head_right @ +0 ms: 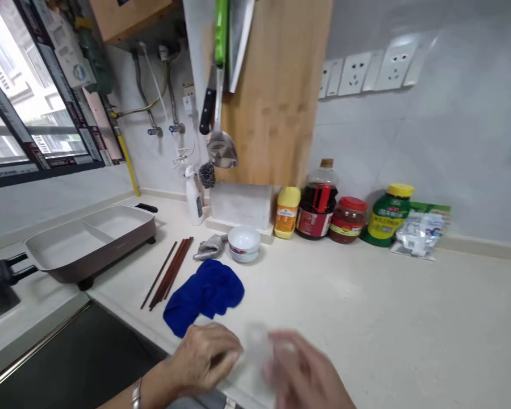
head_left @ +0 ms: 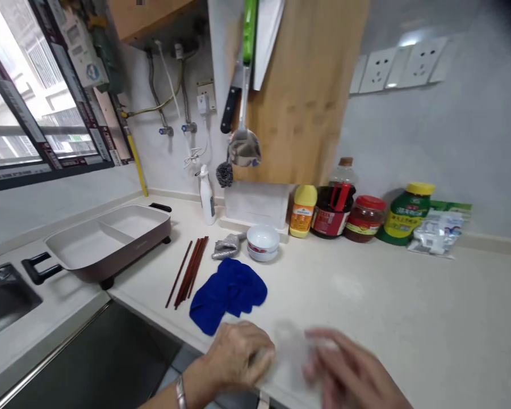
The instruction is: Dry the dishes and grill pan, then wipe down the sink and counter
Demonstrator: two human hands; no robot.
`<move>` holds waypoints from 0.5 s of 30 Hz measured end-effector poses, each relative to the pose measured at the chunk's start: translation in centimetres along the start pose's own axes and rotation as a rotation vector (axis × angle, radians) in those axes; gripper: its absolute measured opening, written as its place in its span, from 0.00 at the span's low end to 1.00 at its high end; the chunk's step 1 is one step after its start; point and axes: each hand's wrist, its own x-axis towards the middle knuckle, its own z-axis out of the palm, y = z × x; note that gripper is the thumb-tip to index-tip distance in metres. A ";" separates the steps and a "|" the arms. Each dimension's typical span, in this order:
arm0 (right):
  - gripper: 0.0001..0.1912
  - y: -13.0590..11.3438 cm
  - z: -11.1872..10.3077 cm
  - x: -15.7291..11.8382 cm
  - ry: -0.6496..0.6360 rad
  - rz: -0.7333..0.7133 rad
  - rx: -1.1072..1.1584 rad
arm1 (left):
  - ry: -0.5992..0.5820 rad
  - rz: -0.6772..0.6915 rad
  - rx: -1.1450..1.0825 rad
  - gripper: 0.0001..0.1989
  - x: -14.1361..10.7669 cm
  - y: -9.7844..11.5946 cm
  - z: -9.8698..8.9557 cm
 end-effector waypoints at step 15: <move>0.27 -12.6 10.9 20.9 0.447 0.338 0.227 | 0.139 -0.389 -0.073 0.13 -0.8 -2.2 -0.9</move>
